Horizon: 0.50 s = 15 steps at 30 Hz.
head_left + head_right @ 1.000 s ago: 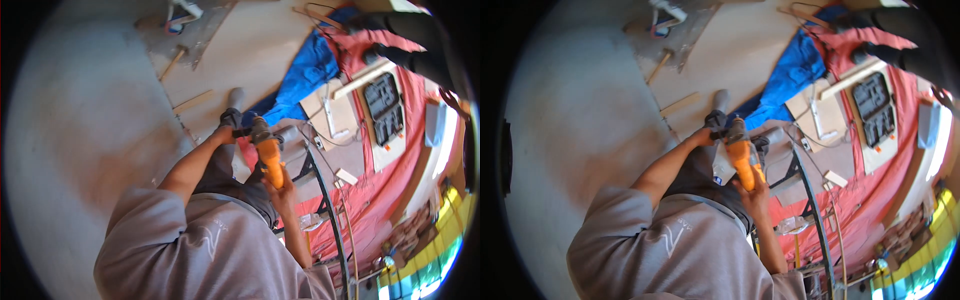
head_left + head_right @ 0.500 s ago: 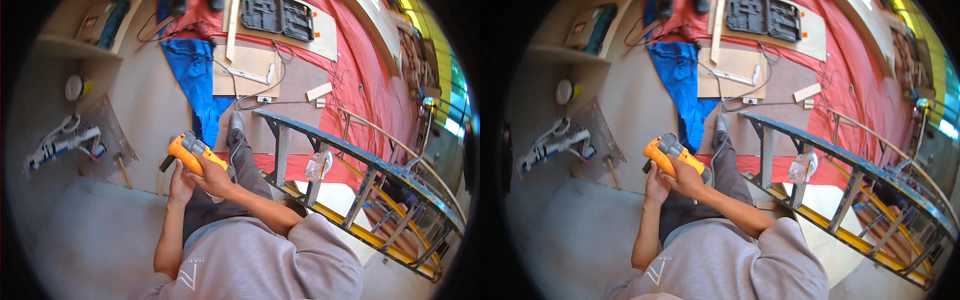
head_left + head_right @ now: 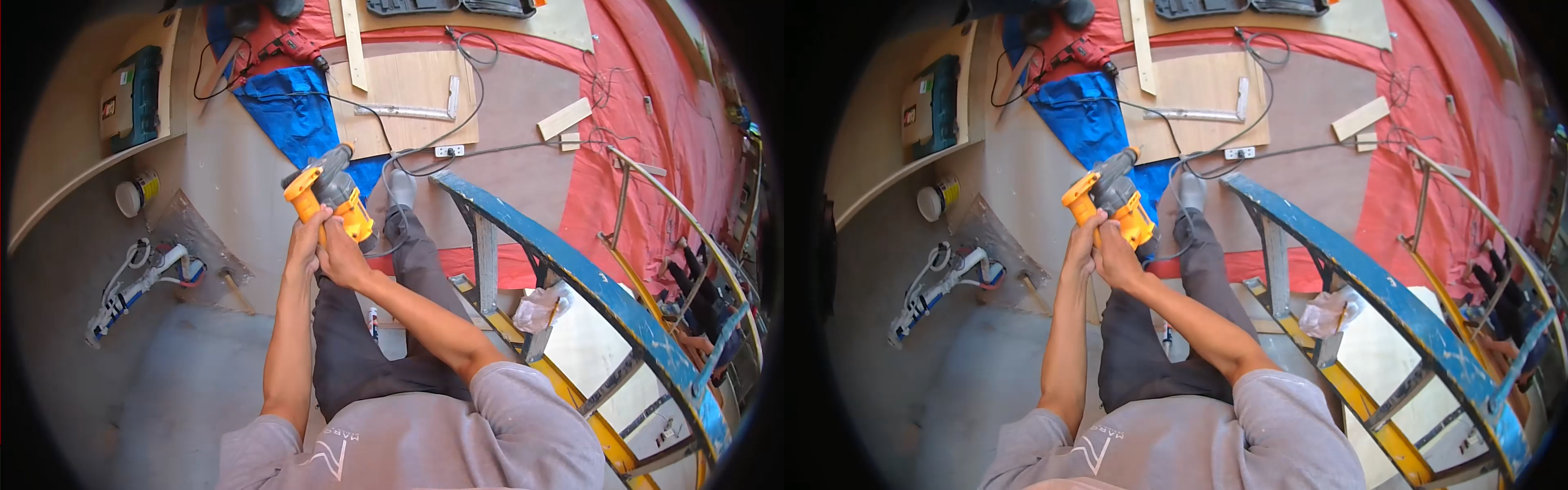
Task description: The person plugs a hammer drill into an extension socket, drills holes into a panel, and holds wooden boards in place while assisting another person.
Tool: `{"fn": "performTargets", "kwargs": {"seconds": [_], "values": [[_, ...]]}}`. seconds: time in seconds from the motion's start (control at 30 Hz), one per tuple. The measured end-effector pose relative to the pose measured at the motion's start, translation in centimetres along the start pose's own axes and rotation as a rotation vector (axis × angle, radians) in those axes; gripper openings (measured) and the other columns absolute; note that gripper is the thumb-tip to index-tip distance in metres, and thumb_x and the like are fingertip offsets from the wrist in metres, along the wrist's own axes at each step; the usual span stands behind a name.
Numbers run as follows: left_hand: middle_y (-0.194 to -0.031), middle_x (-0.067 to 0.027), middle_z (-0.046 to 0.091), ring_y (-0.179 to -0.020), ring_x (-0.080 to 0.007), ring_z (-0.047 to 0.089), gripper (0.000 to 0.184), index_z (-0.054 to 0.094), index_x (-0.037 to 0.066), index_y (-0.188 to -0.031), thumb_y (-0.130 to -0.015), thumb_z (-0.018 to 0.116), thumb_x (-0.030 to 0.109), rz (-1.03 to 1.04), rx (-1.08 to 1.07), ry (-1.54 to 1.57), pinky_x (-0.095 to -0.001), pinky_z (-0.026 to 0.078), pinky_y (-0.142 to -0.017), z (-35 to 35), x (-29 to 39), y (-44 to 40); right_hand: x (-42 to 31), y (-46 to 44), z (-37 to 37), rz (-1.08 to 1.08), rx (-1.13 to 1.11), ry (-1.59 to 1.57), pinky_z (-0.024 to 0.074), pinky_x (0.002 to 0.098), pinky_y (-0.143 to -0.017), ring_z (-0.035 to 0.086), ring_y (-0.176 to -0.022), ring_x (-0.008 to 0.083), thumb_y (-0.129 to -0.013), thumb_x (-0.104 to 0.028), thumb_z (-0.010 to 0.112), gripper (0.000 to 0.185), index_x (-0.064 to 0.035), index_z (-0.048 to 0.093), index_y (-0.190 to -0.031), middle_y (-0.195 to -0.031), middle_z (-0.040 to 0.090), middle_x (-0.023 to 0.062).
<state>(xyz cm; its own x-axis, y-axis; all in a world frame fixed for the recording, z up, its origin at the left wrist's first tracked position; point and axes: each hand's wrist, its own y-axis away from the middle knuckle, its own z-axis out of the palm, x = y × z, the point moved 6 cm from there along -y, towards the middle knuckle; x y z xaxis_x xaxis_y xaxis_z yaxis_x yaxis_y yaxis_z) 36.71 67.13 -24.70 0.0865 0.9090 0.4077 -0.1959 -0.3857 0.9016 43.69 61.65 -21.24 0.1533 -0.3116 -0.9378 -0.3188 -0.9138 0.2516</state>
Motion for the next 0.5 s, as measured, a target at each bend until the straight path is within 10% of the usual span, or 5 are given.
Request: {"fn": "performTargets", "kwargs": {"seconds": [0.27,0.37,0.47,0.5], "values": [[-0.084,-0.0110,0.065,-0.072,-0.0177,0.064,0.030,0.056,-0.001,-0.103,-0.086,0.064,0.023,-0.014,0.077,-0.188,-0.0299,0.054,-0.065,2.9,2.2,-6.2,4.7,-5.7,-1.6,0.169,-0.115,-0.207,0.0403,0.0481,-0.094,0.043,-0.115,0.0513,-0.083,-0.004,0.051,0.054,0.0083,0.029,-0.131,-0.123,0.042,0.0359],[-0.081,-0.0097,0.063,-0.069,-0.0169,0.063,0.025,0.057,0.000,-0.101,-0.087,0.063,0.020,0.003,0.103,-0.148,-0.0294,0.053,-0.063,3.8,2.3,-6.3,5.5,-6.0,-2.2,0.111,-0.116,-0.096,0.0441,0.0475,-0.089,0.051,-0.105,0.0483,-0.083,-0.009,0.056,0.046,0.0053,0.040,-0.124,-0.110,0.052,0.0331],[-0.071,-0.0055,0.058,-0.061,-0.0138,0.058,0.021,0.057,0.000,-0.097,-0.088,0.062,0.019,0.041,0.070,-0.185,-0.0273,0.048,-0.056,4.5,2.3,-6.5,2.7,-9.3,-9.4,0.199,-0.708,0.213,0.0473,0.0460,-0.084,0.057,-0.095,0.0445,-0.081,-0.019,0.063,0.044,0.0029,0.052,-0.118,-0.100,0.060,0.0284],[-0.068,-0.0042,0.056,-0.058,-0.0128,0.057,0.020,0.057,0.000,-0.095,-0.088,0.062,0.019,0.043,0.056,-0.219,-0.0266,0.046,-0.053,4.4,2.0,-6.6,4.0,-10.6,-12.5,0.228,-0.451,0.057,0.0496,0.0436,-0.082,0.063,-0.089,0.0384,-0.079,-0.029,0.069,0.045,0.0003,0.061,-0.112,-0.095,0.065,0.0231]]}}
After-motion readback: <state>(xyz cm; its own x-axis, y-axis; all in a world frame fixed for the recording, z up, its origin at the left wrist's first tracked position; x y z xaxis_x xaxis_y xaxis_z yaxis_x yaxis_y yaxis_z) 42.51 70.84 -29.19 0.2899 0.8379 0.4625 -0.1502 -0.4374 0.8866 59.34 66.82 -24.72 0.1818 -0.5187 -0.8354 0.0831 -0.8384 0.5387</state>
